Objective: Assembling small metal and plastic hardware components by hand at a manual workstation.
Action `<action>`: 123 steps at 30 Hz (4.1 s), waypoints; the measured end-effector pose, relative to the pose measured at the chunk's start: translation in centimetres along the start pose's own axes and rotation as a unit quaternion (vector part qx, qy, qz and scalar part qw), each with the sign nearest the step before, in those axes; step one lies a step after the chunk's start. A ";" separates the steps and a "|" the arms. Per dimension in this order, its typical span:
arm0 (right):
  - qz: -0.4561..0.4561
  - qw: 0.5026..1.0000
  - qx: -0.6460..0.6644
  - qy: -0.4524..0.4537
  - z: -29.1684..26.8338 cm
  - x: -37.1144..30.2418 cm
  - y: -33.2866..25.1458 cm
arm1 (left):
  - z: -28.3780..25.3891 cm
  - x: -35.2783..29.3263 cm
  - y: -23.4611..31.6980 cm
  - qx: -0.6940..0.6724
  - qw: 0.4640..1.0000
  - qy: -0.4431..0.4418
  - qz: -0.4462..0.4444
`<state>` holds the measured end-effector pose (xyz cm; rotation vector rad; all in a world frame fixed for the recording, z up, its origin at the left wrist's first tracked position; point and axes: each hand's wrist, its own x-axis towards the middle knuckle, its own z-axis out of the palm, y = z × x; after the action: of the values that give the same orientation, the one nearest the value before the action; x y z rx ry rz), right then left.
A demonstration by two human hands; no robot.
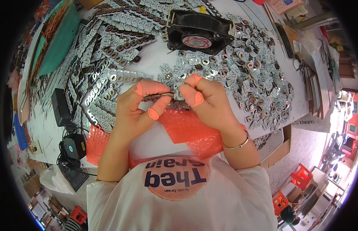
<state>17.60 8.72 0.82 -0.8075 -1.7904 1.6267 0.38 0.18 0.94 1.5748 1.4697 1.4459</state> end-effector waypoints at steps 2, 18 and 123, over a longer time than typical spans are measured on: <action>-0.009 0.999 -0.034 -0.011 -0.4 -0.1 0.4 | 0.1 0.1 -0.4 0.033 0.999 0.009 0.029; 0.080 0.996 0.024 0.040 0.3 0.1 -0.3 | 0.7 0.0 -0.6 0.098 0.992 0.013 0.073; 0.169 0.955 0.229 -0.084 -0.7 -0.2 -0.8 | 0.4 -0.7 -0.7 -0.475 0.823 -0.001 -0.312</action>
<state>18.26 8.97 1.70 -0.8004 -1.3359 2.2815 0.61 -0.17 0.02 0.4128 0.8480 1.3888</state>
